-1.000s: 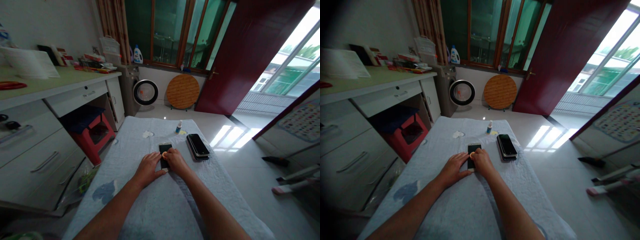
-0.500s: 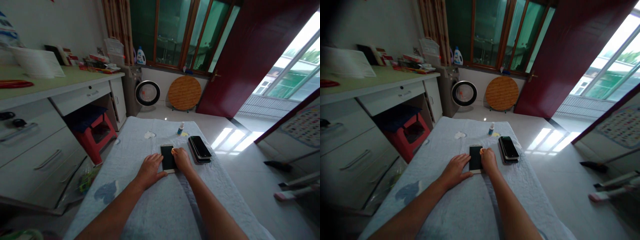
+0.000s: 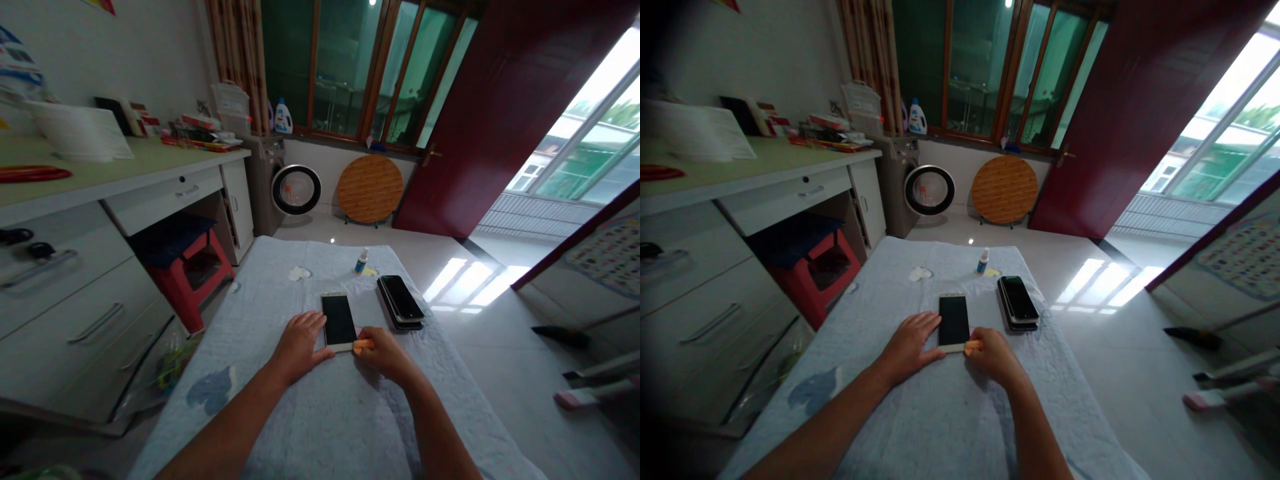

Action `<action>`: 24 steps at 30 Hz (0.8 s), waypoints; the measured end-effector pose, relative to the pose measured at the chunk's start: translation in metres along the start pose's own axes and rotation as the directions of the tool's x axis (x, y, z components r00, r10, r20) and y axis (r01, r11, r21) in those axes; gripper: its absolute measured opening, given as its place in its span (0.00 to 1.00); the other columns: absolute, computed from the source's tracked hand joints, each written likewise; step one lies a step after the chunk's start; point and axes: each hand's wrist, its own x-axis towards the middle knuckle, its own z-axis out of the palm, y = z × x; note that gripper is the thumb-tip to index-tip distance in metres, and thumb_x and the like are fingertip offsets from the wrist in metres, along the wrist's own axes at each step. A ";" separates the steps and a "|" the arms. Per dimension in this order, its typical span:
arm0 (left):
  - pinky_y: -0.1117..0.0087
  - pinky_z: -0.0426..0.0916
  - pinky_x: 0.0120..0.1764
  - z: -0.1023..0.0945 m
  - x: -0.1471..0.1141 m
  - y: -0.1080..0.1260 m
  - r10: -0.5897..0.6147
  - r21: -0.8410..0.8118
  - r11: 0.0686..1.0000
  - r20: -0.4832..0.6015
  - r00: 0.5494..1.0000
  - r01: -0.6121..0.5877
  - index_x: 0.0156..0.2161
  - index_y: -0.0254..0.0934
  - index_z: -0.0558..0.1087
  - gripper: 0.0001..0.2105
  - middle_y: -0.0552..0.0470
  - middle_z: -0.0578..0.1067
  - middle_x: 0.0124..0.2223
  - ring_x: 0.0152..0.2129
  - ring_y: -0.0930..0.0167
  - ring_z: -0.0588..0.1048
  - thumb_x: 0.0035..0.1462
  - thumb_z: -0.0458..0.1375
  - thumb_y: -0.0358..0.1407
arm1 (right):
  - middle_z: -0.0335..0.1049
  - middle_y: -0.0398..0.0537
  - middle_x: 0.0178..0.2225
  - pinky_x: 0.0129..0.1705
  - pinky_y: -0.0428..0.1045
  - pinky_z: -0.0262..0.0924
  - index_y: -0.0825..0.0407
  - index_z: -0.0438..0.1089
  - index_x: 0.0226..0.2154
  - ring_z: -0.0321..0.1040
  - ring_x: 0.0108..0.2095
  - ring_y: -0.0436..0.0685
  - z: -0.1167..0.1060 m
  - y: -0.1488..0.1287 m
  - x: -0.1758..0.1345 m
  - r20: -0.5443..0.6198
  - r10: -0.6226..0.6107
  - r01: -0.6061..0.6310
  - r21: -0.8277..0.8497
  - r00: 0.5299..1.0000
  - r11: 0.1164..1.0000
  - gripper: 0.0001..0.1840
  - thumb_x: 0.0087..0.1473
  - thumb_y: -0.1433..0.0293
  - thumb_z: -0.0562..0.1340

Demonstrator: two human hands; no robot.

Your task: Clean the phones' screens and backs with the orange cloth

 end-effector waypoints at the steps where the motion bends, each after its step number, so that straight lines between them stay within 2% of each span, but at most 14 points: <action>1: 0.55 0.56 0.58 0.000 0.000 0.000 0.002 0.002 1.000 -0.005 1.000 -0.002 0.58 0.34 0.64 0.32 0.39 0.67 0.60 0.58 0.58 0.63 0.52 0.62 0.48 | 0.69 0.43 0.23 0.25 0.43 0.47 0.55 0.72 0.27 0.61 0.24 0.49 -0.001 0.001 -0.001 0.022 -0.016 0.015 0.023 1.000 1.000 0.07 0.44 0.72 0.59; 4: 0.55 0.57 0.58 0.002 0.000 0.000 -0.004 0.009 1.000 -0.012 1.000 0.004 0.57 0.33 0.65 0.32 0.39 0.67 0.59 0.57 0.58 0.64 0.51 0.62 0.48 | 0.69 0.42 0.23 0.26 0.43 0.49 0.54 0.71 0.27 0.61 0.25 0.49 -0.001 0.005 -0.002 0.004 -0.049 0.048 0.088 0.999 0.995 0.07 0.45 0.71 0.58; 6: 0.55 0.57 0.58 0.002 0.000 0.001 -0.008 0.007 1.000 -0.015 1.000 0.008 0.57 0.33 0.66 0.32 0.38 0.68 0.59 0.57 0.58 0.65 0.50 0.63 0.48 | 0.70 0.43 0.26 0.28 0.44 0.51 0.54 0.72 0.30 0.63 0.27 0.51 0.001 0.007 0.001 -0.128 -0.034 0.048 0.112 0.991 0.992 0.10 0.46 0.70 0.56; 9: 0.56 0.58 0.58 0.004 0.000 0.002 -0.008 -0.007 1.000 -0.034 0.999 0.007 0.56 0.33 0.66 0.32 0.39 0.69 0.57 0.55 0.58 0.66 0.49 0.65 0.47 | 0.71 0.46 0.30 0.33 0.46 0.54 0.54 0.72 0.35 0.65 0.31 0.53 0.008 0.010 0.008 -0.311 0.023 0.014 0.117 0.950 0.993 0.13 0.48 0.69 0.55; 15: 0.57 0.63 0.54 0.006 -0.001 0.002 0.008 -0.021 1.000 -0.091 0.996 -0.010 0.53 0.35 0.69 0.27 0.42 0.73 0.52 0.50 0.59 0.69 0.49 0.65 0.45 | 0.70 0.44 0.26 0.30 0.45 0.52 0.53 0.72 0.32 0.64 0.28 0.53 0.021 0.007 0.013 -0.220 0.032 0.009 0.182 0.975 0.983 0.12 0.46 0.69 0.54; 19: 0.57 0.62 0.54 0.006 -0.003 0.004 0.044 -0.021 0.999 -0.096 0.994 -0.047 0.53 0.35 0.69 0.26 0.43 0.73 0.52 0.50 0.59 0.69 0.51 0.64 0.44 | 0.67 0.43 0.24 0.28 0.45 0.52 0.54 0.72 0.30 0.62 0.27 0.52 0.023 0.007 0.015 -0.217 0.061 0.011 0.317 0.974 0.948 0.12 0.45 0.67 0.55; 21: 0.56 0.60 0.55 0.005 -0.004 0.005 0.054 -0.017 0.998 -0.094 0.994 -0.056 0.53 0.35 0.68 0.27 0.42 0.72 0.53 0.50 0.58 0.68 0.50 0.64 0.45 | 0.66 0.43 0.24 0.28 0.45 0.53 0.54 0.72 0.30 0.61 0.26 0.52 0.023 0.009 0.016 -0.210 0.101 0.001 0.437 0.973 0.899 0.13 0.45 0.65 0.57; 24: 0.55 0.60 0.54 0.001 -0.004 0.007 0.049 -0.017 0.999 -0.090 0.995 -0.051 0.53 0.36 0.68 0.30 0.42 0.72 0.52 0.49 0.57 0.68 0.48 0.64 0.50 | 0.67 0.43 0.24 0.27 0.45 0.55 0.55 0.71 0.33 0.61 0.25 0.52 0.023 0.008 0.016 -0.195 0.152 0.006 0.635 0.969 0.772 0.17 0.45 0.59 0.59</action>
